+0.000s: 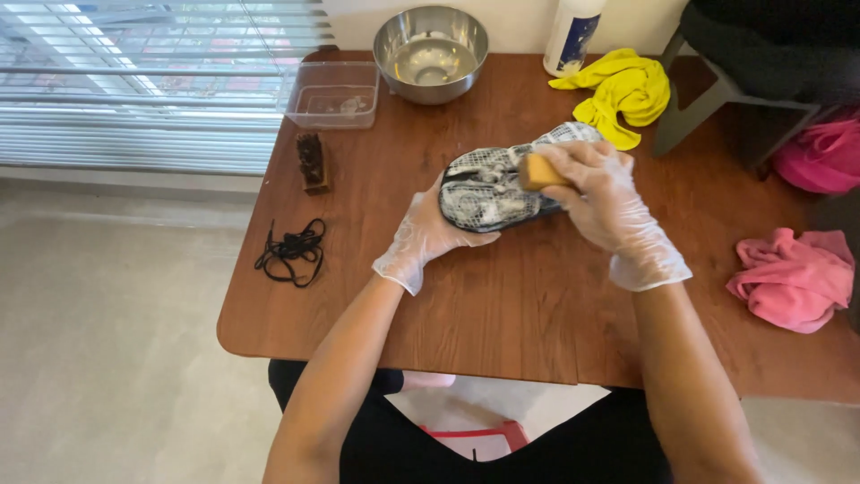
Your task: The person scrubs the sole of a black and white sneaker using a sponge and cleaning solution. They hold the shoe with one hand and scrub the textured bottom with the other, focusing on the grooves and patterns.
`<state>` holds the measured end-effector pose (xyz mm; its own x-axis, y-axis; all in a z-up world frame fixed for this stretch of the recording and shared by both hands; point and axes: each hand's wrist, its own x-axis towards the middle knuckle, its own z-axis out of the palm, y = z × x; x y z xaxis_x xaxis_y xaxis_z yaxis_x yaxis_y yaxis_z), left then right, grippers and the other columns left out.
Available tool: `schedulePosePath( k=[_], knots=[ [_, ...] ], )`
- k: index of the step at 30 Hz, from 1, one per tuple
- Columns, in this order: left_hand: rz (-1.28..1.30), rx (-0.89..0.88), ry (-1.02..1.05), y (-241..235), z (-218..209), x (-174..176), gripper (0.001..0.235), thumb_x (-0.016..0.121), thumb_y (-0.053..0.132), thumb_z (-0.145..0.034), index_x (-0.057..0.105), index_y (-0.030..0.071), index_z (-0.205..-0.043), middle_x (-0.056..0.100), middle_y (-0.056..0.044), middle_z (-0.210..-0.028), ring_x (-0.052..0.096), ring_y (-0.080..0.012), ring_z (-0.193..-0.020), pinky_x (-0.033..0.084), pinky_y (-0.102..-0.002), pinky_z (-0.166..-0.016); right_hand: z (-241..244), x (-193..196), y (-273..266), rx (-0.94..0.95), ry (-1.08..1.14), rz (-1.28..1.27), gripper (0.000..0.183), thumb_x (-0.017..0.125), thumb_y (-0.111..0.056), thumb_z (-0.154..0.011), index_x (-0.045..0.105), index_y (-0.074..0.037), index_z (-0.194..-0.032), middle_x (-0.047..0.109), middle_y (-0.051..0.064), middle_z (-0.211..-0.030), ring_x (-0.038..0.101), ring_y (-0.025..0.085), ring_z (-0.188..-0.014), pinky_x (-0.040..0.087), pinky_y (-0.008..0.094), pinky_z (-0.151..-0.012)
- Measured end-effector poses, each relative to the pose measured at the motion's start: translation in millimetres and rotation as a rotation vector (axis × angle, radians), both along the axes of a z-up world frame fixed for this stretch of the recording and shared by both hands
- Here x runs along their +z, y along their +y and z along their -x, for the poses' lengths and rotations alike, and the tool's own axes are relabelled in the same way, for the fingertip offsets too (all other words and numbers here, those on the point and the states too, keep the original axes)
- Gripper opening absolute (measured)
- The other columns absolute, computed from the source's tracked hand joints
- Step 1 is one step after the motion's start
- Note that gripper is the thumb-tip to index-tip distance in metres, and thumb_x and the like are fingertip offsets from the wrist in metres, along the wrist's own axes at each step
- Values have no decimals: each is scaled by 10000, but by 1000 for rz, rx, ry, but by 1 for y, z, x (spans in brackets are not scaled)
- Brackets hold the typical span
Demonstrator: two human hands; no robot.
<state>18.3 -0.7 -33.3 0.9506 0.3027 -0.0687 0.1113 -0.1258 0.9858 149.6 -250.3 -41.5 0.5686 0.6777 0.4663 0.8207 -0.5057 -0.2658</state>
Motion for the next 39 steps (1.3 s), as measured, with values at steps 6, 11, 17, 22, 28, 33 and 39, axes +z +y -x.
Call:
schedulePosePath(
  k=[6,11,17,22,28,33,39],
  knots=[
    [1,1,-13,2,2,2,909,1059,138,-270,684,84,-1097,724,-124,-1051,670,-285,-1069,570,-437,-927,55,28,107,25,-401,73,561,828,-451,-746,706,-283,-1268,622,-93,-1265,527,211,-1133,329,487,-903],
    [19,6,-26,5,4,0,885,1056,138,-270,693,84,-1075,726,-118,-1023,677,-279,-1041,573,-431,-914,36,37,87,30,-343,157,511,743,-479,-840,672,-306,-1316,612,-92,-1258,559,217,-1090,358,470,-838],
    [27,22,-38,3,3,0,862,1054,139,-270,701,83,-1054,729,-112,-996,684,-273,-1013,575,-426,-901,38,38,60,-43,-285,181,486,756,-421,-848,686,-289,-1310,592,-92,-1280,545,237,-1143,373,449,-880],
    [21,3,-20,8,4,0,844,1052,139,-269,708,83,-1038,731,-108,-975,689,-268,-992,576,-423,-891,72,41,138,-41,-360,115,446,845,-450,-728,716,-262,-1111,576,-58,-1089,545,227,-1043,370,465,-901],
    [41,-9,-43,10,6,-1,820,1049,139,-269,716,83,-1016,734,-102,-948,696,-262,-964,579,-418,-878,61,65,103,-56,-311,151,519,836,-473,-746,694,-275,-1204,571,-27,-1083,582,225,-1022,371,465,-904],
    [53,-8,-49,9,5,-3,802,1047,139,-269,723,83,-1000,736,-97,-927,701,-258,-943,580,-414,-868,51,52,85,-109,-433,192,434,770,-462,-833,727,-286,-1227,606,-54,-1159,574,249,-1034,363,469,-855],
    [34,-37,-44,11,8,-3,778,1045,140,-268,731,83,-979,739,-91,-900,708,-252,-916,583,-409,-855,67,47,126,-21,-462,102,415,864,-453,-642,755,-314,-1017,585,-111,-1096,495,232,-1027,377,472,-877]
  ],
)
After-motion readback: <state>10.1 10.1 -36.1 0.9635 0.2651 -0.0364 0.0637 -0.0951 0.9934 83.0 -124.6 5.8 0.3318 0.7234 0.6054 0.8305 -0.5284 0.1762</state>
